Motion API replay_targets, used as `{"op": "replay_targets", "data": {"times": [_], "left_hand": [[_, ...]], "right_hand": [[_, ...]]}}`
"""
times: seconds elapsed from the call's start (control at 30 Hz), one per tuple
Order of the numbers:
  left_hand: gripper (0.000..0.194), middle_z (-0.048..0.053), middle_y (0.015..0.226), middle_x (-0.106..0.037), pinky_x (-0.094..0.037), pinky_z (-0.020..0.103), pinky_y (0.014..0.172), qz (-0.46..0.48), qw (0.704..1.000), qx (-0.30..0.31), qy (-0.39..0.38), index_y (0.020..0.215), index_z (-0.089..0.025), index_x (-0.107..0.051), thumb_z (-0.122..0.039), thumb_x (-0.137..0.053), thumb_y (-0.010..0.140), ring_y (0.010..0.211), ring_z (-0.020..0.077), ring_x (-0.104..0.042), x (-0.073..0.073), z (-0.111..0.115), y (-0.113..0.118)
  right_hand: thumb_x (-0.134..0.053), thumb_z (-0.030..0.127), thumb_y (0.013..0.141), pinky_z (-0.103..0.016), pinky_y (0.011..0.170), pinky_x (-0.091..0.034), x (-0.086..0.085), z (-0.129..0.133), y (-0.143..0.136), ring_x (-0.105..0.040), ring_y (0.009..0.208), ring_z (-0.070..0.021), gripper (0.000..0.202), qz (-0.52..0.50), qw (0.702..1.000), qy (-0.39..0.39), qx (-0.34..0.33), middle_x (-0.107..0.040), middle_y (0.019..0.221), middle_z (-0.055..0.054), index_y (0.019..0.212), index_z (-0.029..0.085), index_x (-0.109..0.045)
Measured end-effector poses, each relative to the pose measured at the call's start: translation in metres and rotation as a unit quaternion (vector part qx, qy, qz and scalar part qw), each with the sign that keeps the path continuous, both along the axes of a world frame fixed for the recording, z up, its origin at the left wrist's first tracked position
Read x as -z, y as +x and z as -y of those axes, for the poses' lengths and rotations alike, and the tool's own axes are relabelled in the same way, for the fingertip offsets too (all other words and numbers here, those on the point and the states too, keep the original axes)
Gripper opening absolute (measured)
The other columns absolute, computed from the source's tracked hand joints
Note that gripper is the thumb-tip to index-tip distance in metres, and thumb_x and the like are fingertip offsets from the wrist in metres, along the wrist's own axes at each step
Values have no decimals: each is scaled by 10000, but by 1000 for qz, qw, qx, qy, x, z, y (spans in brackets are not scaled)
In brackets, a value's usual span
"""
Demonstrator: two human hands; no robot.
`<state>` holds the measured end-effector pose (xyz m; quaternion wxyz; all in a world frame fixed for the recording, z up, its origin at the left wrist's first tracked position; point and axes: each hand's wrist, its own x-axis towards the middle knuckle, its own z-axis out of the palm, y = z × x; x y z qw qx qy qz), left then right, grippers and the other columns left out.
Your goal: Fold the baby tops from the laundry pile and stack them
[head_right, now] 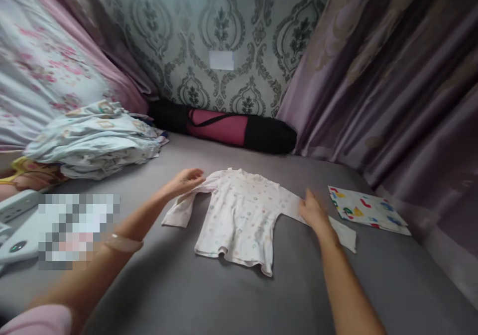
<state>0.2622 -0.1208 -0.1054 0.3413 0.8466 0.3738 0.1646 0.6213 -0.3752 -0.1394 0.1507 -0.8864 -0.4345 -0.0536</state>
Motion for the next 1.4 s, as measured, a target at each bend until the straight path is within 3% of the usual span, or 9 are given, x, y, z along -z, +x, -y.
{"op": "replay_targets", "data": {"times": [0.17, 0.4, 0.57, 0.73, 0.83, 0.93, 1.03, 1.23, 1.4], "left_hand": [[528, 104, 902, -685, -453, 299, 698, -91, 987, -120, -59, 987, -110, -646, -555, -581, 711, 815, 235, -616, 16, 3, -74], [484, 28, 773, -639, -396, 245, 600, -87, 977, -140, -134, 871, -153, -626, -576, -603, 636, 742, 186, -584, 22, 31, -93], [408, -17, 671, -575, -331, 230, 521, -103, 973, -144, -148, 861, -167, -584, -454, -674, 585, 645, 159, -540, 20, 44, -85], [201, -30, 599, -512, -316, 241, 518, -154, 975, -63, -145, 725, -183, -555, -374, -604, 684, 599, 154, -512, 16, 32, -79], [57, 22, 746, -565, -383, 278, 630, -144, 983, -68, 89, 763, -191, -562, -224, -517, 749, 728, 186, -531, 7, 14, -78], [160, 106, 969, -589, -389, 380, 824, -135, 919, -107, 354, 872, -199, -581, -126, -451, 814, 923, 250, -521, 1, -5, -83], [231, 124, 1029, -591, -345, 429, 916, -160, 871, -98, 454, 911, -209, -593, -113, -385, 881, 1004, 274, -504, 12, -20, -94], [252, 114, 1003, -617, -348, 413, 926, -289, 896, -72, 329, 927, -198, -621, -76, -429, 818, 1000, 257, -531, 42, -37, -113], [264, 130, 1085, -648, -416, 304, 811, -237, 921, -276, 137, 1014, -170, -635, -237, -421, 874, 1007, 247, -585, 33, -61, -105]], "right_hand": [[-356, 191, 923, -360, 1095, -343, 10, -115, -84, -481, 1277, -249, 474, -49, 986, -18, -160, -527, 1379, -146, 1370, 93, -478], [-338, 145, 914, -296, 1045, -353, 20, -206, -174, -482, 1261, -207, 431, -94, 962, -29, -256, -557, 1342, -128, 1301, 119, -525], [-314, 167, 930, -368, 1089, -293, 39, -212, -188, -404, 1322, -249, 438, -89, 968, -23, -231, -494, 1398, -162, 1324, 100, -493], [-294, 214, 954, -379, 1135, -212, 51, -207, -191, -322, 1382, -239, 462, -79, 973, 11, -218, -422, 1471, -135, 1378, 108, -442], [-281, 220, 958, -366, 1139, -200, 52, -206, -192, -313, 1388, -228, 467, -81, 974, 9, -214, -414, 1478, -135, 1383, 99, -433], [-262, 240, 968, -359, 1142, -188, 50, -205, -193, -317, 1385, -219, 472, -82, 974, 13, -209, -415, 1478, -132, 1389, 100, -423], [-228, 279, 985, -372, 1142, -179, 47, -203, -197, -317, 1384, -223, 489, -82, 974, 15, -208, -419, 1473, -146, 1394, 89, -417], [-242, 389, 989, -397, 1154, -113, 44, -200, -206, -215, 1427, -267, 600, -59, 977, -22, -203, -316, 1530, -162, 1451, 17, -333], [-224, 365, 987, -381, 1157, -91, 43, -200, -207, -200, 1434, -247, 593, -58, 979, -30, -195, -305, 1539, -142, 1462, 26, -326]]}}
